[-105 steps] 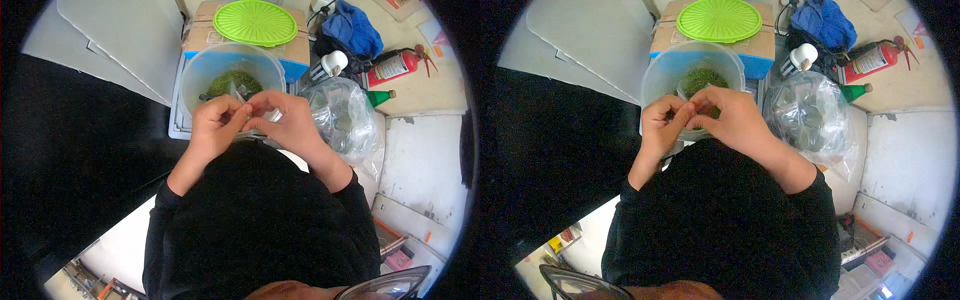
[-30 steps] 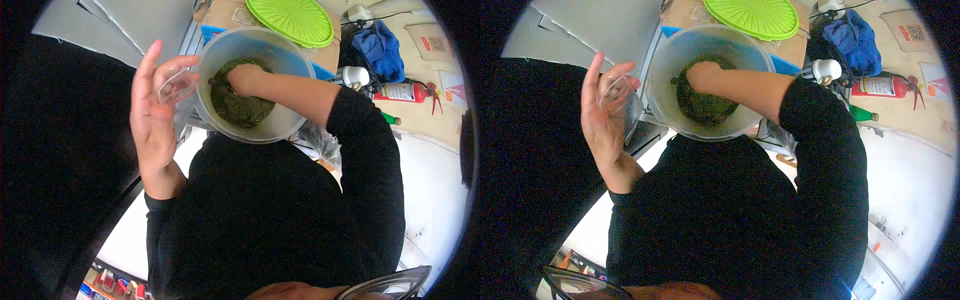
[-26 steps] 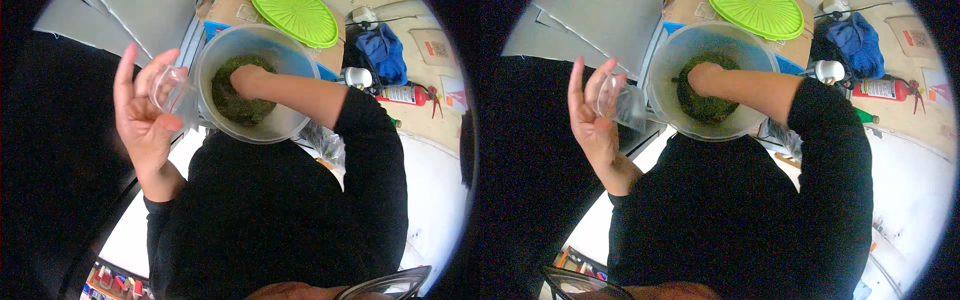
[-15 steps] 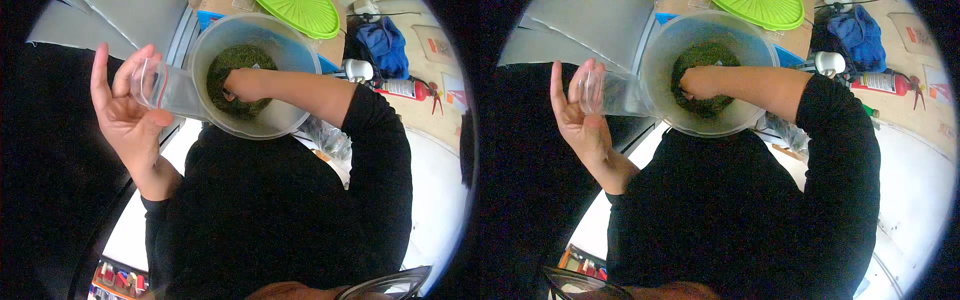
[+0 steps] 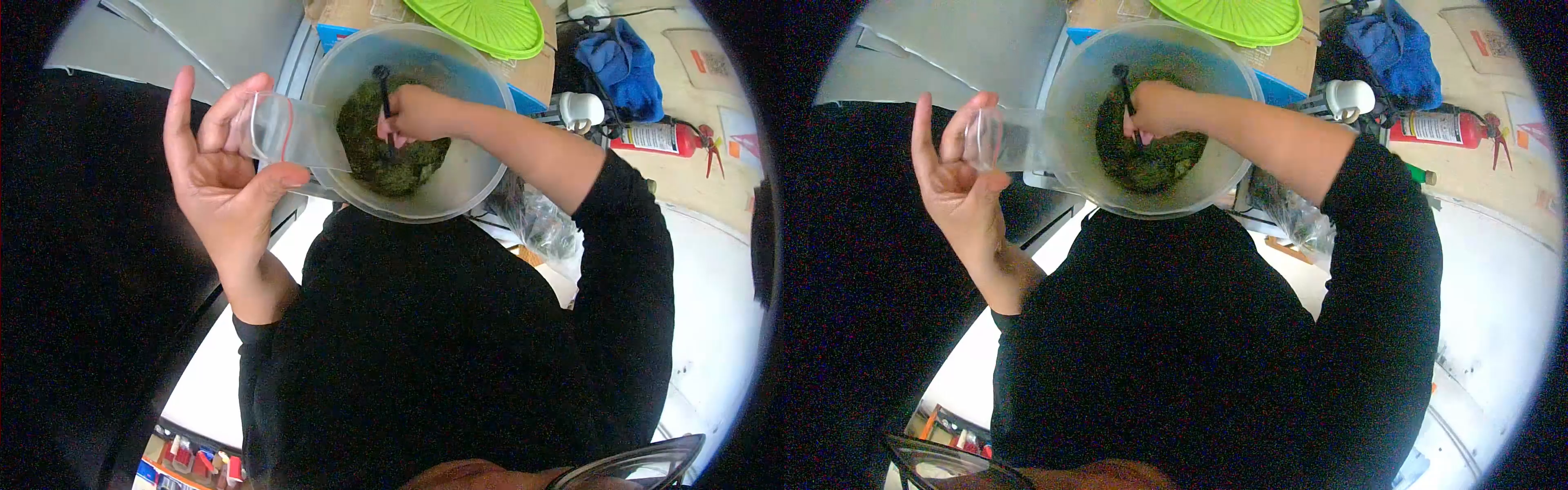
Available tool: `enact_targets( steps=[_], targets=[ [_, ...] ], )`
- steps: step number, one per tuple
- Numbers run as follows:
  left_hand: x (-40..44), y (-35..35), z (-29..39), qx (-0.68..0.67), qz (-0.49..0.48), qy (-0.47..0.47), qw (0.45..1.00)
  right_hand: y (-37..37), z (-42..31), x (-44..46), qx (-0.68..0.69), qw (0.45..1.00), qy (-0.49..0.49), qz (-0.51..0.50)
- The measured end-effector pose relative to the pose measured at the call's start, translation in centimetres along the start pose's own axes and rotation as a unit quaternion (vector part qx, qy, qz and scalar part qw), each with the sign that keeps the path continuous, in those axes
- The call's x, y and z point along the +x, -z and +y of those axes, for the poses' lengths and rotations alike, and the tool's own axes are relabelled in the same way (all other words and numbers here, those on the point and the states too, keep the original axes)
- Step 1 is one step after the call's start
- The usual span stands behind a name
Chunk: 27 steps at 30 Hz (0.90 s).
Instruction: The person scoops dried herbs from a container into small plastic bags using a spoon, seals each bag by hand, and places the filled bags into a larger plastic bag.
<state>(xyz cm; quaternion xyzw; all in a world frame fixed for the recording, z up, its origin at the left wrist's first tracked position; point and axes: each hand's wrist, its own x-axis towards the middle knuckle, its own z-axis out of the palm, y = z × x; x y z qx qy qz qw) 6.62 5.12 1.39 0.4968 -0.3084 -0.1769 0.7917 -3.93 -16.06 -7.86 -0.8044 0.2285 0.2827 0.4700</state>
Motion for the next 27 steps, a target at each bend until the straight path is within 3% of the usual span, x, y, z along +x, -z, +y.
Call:
enact_targets(
  steps=[4,6,10,13,16,19,24,27],
  targets=[
    [0.1,-0.9,0.2,0.054,-0.016,-0.005,0.998,1.6,-0.8,-3.4,0.167,0.977,0.033,0.126],
    [0.1,-1.5,0.0,0.075,-0.024,-0.012,0.997,1.7,-1.0,-5.6,0.236,0.944,0.095,0.210],
    [-0.2,-2.3,-2.0,0.220,-0.077,-0.069,0.970,0.8,-0.9,-10.3,0.348,0.847,0.174,0.363],
    [-0.9,-3.9,-2.5,0.340,-0.112,-0.025,0.934,-0.7,-1.6,-13.5,0.376,0.755,0.243,0.479],
    [-1.6,-6.0,-2.8,0.392,-0.168,0.012,0.905,-2.6,-1.7,-14.8,0.313,0.706,0.318,0.550],
    [-1.8,-7.1,-3.5,0.426,-0.186,-0.031,0.885,-4.1,-0.6,-14.3,0.125,0.682,0.374,0.615],
    [-1.9,-7.6,-4.0,0.422,-0.181,-0.017,0.888,-5.7,-1.7,-15.1,-0.082,0.668,0.448,0.588],
    [-1.9,-7.5,-4.4,0.413,-0.178,0.000,0.893,-6.4,-1.2,-14.5,-0.109,0.647,0.444,0.611]
  ],
)
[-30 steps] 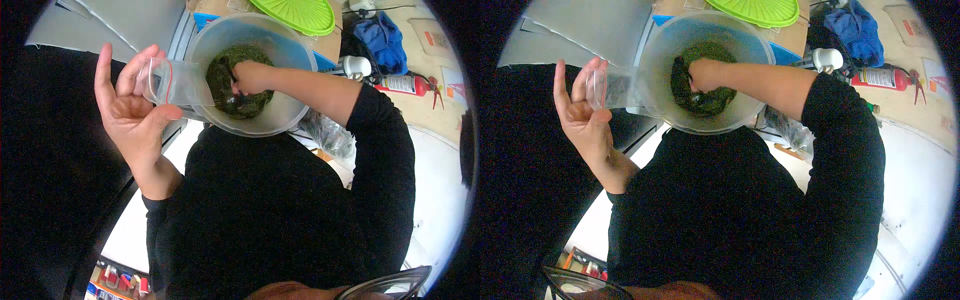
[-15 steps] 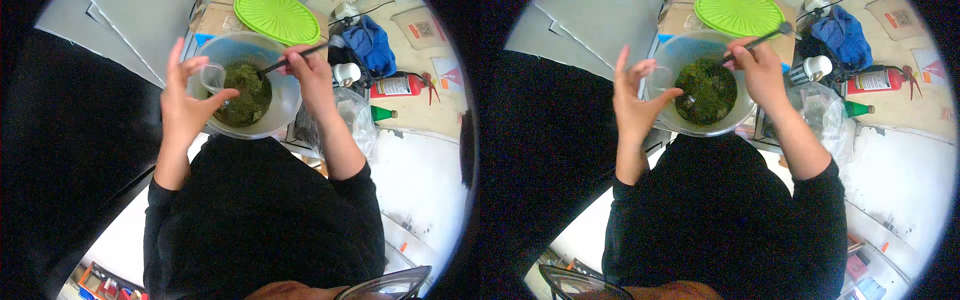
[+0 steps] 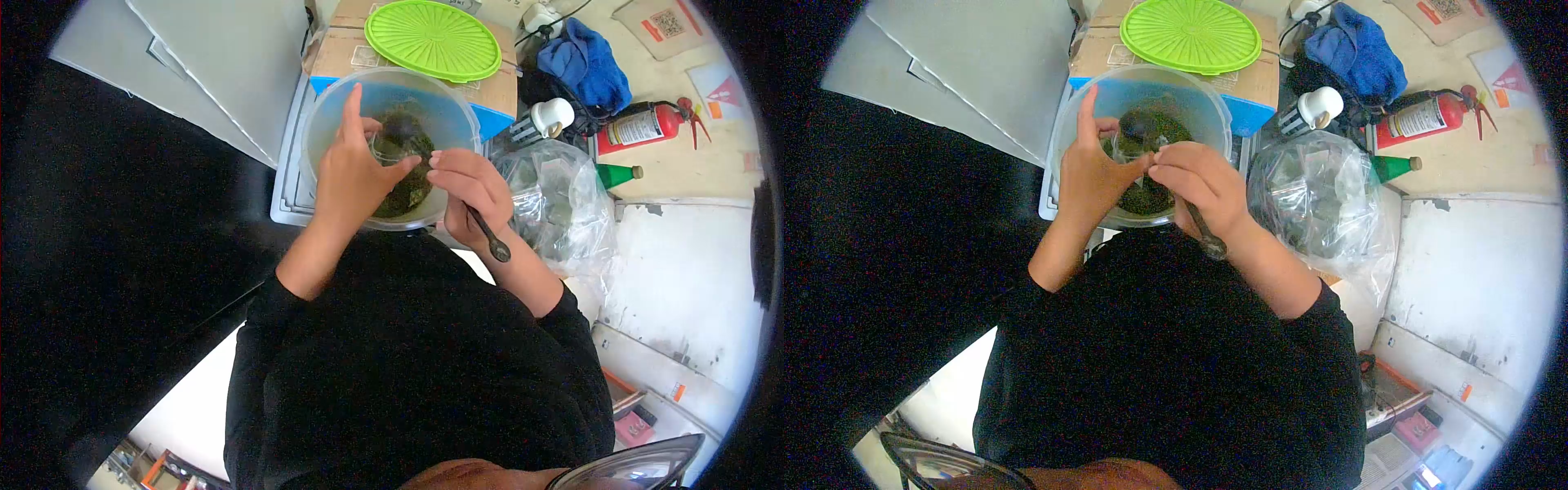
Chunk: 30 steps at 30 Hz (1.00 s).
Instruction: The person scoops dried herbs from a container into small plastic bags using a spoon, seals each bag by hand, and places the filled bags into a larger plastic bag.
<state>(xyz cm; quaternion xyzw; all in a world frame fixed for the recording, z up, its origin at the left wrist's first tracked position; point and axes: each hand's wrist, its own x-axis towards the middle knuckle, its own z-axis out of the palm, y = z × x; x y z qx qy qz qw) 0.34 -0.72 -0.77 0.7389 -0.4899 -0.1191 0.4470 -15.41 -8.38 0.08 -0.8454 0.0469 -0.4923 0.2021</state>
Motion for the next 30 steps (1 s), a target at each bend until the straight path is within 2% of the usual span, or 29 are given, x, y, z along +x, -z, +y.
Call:
enact_targets(
  steps=[1,4,7,10,13,14,16,18,20,23,30],
  targets=[
    [0.0,0.0,-0.1,-0.003,0.002,-0.002,1.000,0.0,0.0,-0.1,-0.014,1.000,0.004,0.007],
    [0.0,0.4,-0.2,-0.003,0.014,-0.011,1.000,0.2,0.7,-0.3,0.009,0.988,-0.157,-0.004],
    [0.0,0.8,0.3,-0.028,0.028,-0.007,0.999,0.5,1.5,-0.5,-0.001,0.955,-0.207,-0.214],
    [-0.2,0.7,0.9,-0.071,0.047,0.001,0.996,-0.8,-0.6,0.2,0.028,0.928,-0.330,-0.168],
    [-0.4,0.4,1.4,-0.074,0.077,-0.037,0.994,-1.2,-1.4,1.1,0.049,0.895,-0.392,-0.205],
    [-0.4,0.3,1.5,-0.069,0.090,-0.057,0.992,-1.9,-0.2,-0.5,0.067,0.914,-0.359,-0.179],
    [-0.1,-0.4,0.9,-0.127,0.091,-0.054,0.986,-1.6,-0.3,0.1,0.111,0.895,-0.402,-0.160],
    [-0.2,-0.6,0.4,-0.218,0.038,0.003,0.975,-1.0,-0.5,0.6,0.113,0.893,-0.413,-0.136],
    [-0.5,-0.2,0.0,-0.335,-0.069,0.115,0.933,-0.3,-0.6,0.7,0.070,0.910,-0.394,-0.110],
    [-1.0,-0.5,0.8,-0.353,-0.050,0.091,0.930,0.6,0.6,-0.1,0.225,0.853,-0.470,-0.021],
    [-2.1,-1.3,2.2,-0.365,-0.045,0.038,0.929,2.7,-1.1,0.5,0.258,0.846,-0.465,0.025]
  ],
)
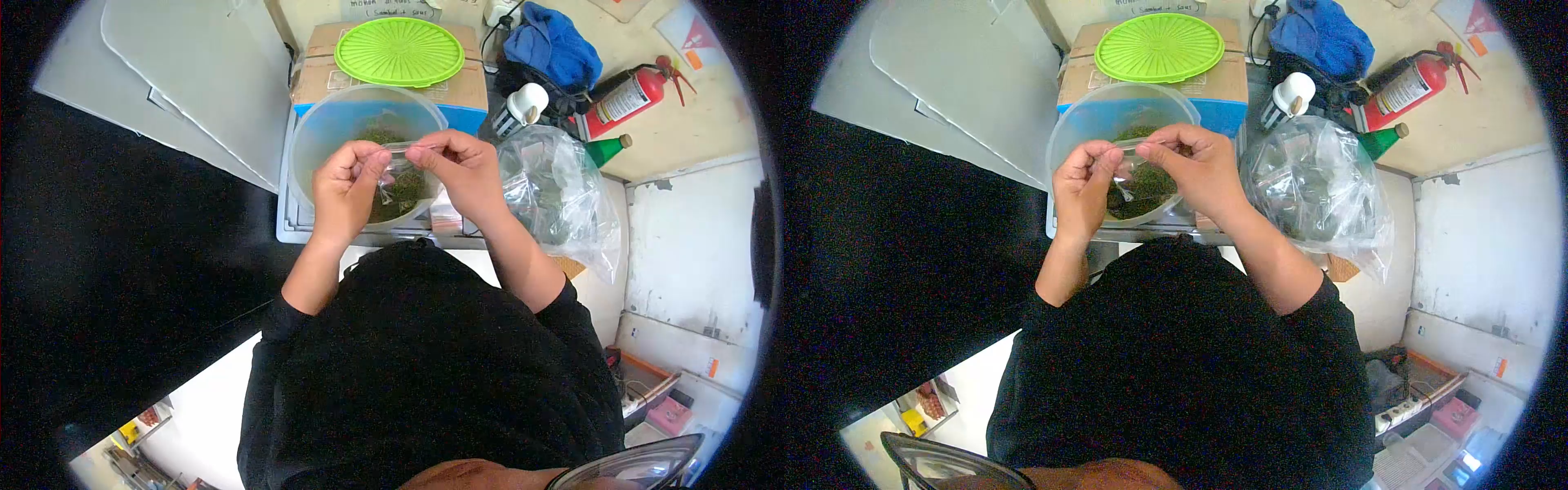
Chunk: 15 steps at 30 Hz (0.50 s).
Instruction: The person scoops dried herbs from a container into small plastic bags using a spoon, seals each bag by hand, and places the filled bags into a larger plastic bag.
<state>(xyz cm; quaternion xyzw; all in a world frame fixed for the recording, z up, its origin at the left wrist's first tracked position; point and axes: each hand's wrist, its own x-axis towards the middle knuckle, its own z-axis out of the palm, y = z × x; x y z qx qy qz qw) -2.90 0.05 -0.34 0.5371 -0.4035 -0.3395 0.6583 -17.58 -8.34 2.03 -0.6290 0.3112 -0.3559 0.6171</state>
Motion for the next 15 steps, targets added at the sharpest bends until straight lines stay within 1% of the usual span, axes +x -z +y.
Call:
enact_targets(
  steps=[2,3,5,9,12,15],
  targets=[
    [0.0,-0.6,0.3,-0.037,-0.019,-0.018,0.999,0.6,-0.3,-0.3,0.028,1.000,-0.010,-0.006],
    [-0.1,-0.9,0.4,-0.030,-0.030,-0.014,0.999,1.0,-0.4,-0.5,0.042,0.999,-0.015,-0.009],
    [-0.3,-1.6,0.5,-0.018,-0.052,-0.006,0.998,1.7,-0.2,-1.0,0.049,0.999,0.006,-0.001],
    [-0.4,-4.1,1.2,-0.014,-0.067,-0.035,0.997,3.5,-0.7,-2.3,0.066,0.997,0.035,0.006],
    [-0.3,-5.9,1.1,0.007,-0.107,-0.055,0.993,5.2,-0.9,-3.2,0.028,0.999,0.036,0.010],
    [-0.4,-8.2,1.1,0.018,-0.162,-0.076,0.984,7.2,-1.1,-4.6,-0.041,0.996,0.071,0.038]
  ],
)
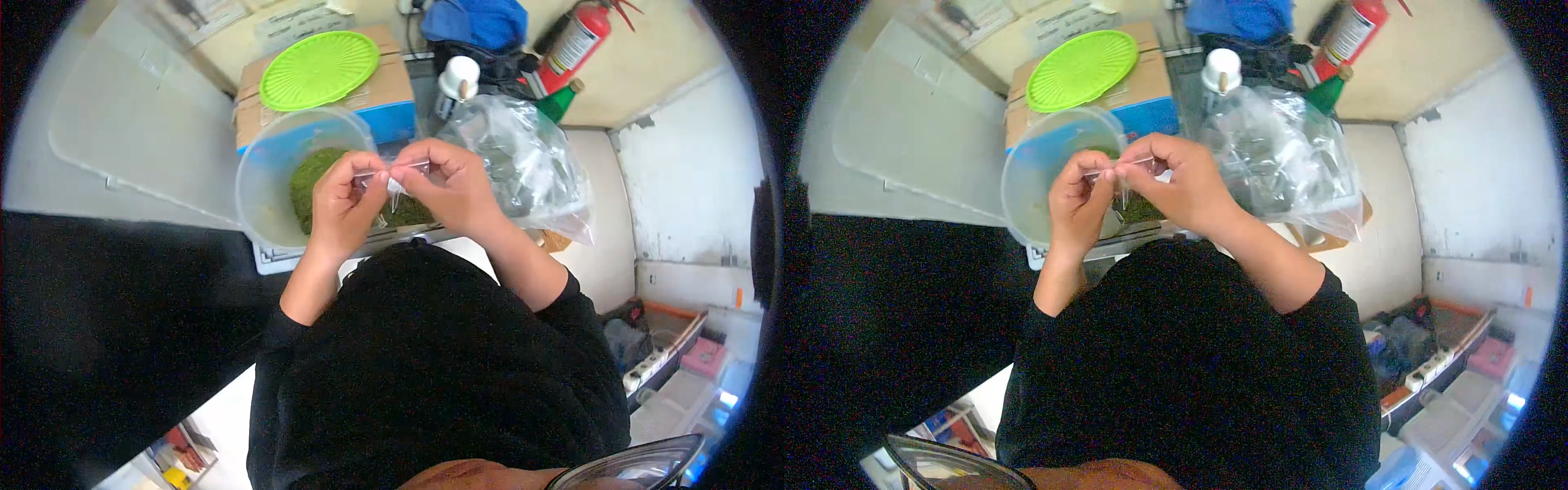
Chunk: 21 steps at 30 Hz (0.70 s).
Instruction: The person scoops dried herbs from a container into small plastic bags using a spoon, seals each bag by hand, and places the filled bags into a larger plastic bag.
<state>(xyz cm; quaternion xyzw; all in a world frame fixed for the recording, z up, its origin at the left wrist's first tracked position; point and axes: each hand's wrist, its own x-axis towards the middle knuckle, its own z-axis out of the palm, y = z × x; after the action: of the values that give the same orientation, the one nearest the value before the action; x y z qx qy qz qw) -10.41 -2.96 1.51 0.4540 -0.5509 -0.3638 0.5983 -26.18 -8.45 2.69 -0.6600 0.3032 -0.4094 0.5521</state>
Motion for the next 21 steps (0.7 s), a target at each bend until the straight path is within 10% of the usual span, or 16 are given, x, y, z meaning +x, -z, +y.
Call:
enact_targets(
  steps=[14,21],
  targets=[
    [4.4,-10.7,-1.2,-0.036,-0.088,-0.042,0.995,13.7,-1.6,-7.0,0.045,0.969,0.083,0.228],
    [6.1,-16.5,-4.6,0.351,-0.167,-0.204,0.899,20.6,-2.2,-7.2,-0.126,0.940,-0.017,0.316]
  ],
)
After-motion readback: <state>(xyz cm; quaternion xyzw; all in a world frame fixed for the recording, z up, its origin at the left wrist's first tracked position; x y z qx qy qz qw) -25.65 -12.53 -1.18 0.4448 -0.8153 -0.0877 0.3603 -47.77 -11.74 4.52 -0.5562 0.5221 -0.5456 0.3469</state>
